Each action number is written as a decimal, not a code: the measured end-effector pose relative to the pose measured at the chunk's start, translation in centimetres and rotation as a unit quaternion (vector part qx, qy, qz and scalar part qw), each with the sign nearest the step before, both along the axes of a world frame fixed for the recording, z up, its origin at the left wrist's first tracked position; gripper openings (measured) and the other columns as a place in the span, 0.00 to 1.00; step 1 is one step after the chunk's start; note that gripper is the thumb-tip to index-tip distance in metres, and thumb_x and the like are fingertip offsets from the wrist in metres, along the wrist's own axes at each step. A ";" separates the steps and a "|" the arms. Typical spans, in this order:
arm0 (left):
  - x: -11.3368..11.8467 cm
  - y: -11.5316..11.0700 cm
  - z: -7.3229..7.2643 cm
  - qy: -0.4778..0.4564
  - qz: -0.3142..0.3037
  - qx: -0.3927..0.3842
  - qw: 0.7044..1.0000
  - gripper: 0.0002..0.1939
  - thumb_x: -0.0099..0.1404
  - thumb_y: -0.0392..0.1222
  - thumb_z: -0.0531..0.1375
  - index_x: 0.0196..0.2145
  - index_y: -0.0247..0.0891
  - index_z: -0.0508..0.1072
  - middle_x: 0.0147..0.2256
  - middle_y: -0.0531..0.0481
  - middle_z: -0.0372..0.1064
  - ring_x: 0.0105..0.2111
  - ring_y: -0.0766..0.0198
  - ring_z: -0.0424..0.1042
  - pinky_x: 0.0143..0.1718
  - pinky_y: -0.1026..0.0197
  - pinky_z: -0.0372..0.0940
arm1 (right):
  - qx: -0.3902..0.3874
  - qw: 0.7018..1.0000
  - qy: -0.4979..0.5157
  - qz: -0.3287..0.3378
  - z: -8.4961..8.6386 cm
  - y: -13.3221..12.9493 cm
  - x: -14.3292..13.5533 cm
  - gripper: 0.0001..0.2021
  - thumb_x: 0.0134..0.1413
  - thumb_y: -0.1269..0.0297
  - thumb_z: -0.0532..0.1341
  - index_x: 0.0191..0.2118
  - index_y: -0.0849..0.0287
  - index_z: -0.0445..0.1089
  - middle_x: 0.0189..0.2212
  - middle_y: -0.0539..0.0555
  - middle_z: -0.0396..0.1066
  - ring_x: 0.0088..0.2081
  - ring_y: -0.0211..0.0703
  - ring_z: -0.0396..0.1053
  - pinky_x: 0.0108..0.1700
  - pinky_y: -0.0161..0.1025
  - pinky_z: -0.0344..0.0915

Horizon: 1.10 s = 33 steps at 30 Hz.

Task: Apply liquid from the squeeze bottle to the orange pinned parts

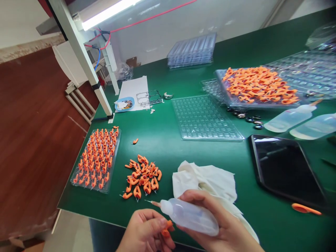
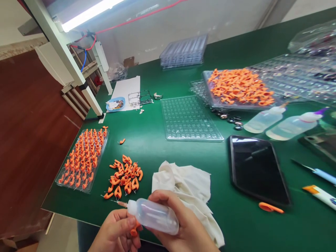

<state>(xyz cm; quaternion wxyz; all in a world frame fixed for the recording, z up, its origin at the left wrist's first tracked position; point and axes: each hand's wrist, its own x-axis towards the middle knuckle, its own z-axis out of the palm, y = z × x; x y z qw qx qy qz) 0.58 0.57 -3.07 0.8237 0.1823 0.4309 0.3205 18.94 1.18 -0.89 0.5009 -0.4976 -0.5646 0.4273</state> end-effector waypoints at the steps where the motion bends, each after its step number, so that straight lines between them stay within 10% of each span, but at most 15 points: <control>1: 0.0 0.0 0.1 0.000 -0.001 -0.003 1.000 0.21 0.51 0.52 0.72 0.28 0.30 0.73 0.18 0.50 0.70 0.13 0.72 0.65 0.16 0.71 0.54 | 0.009 1.000 -0.009 0.014 -0.1 0.1 0.1 0.15 0.52 0.70 0.64 0.43 0.40 0.69 0.35 0.39 0.73 0.33 0.34 0.71 0.36 0.24 0.65; 33: 0.6 0.1 0.7 -0.007 -0.020 -0.003 1.000 0.25 0.45 0.54 0.74 0.26 0.29 0.73 0.16 0.50 0.69 0.12 0.72 0.65 0.12 0.73 0.56 | -0.143 0.981 0.079 0.103 1.5 0.4 0.3 0.07 0.52 0.59 0.66 0.37 0.51 0.70 0.30 0.46 0.70 0.29 0.39 0.67 0.31 0.33 0.63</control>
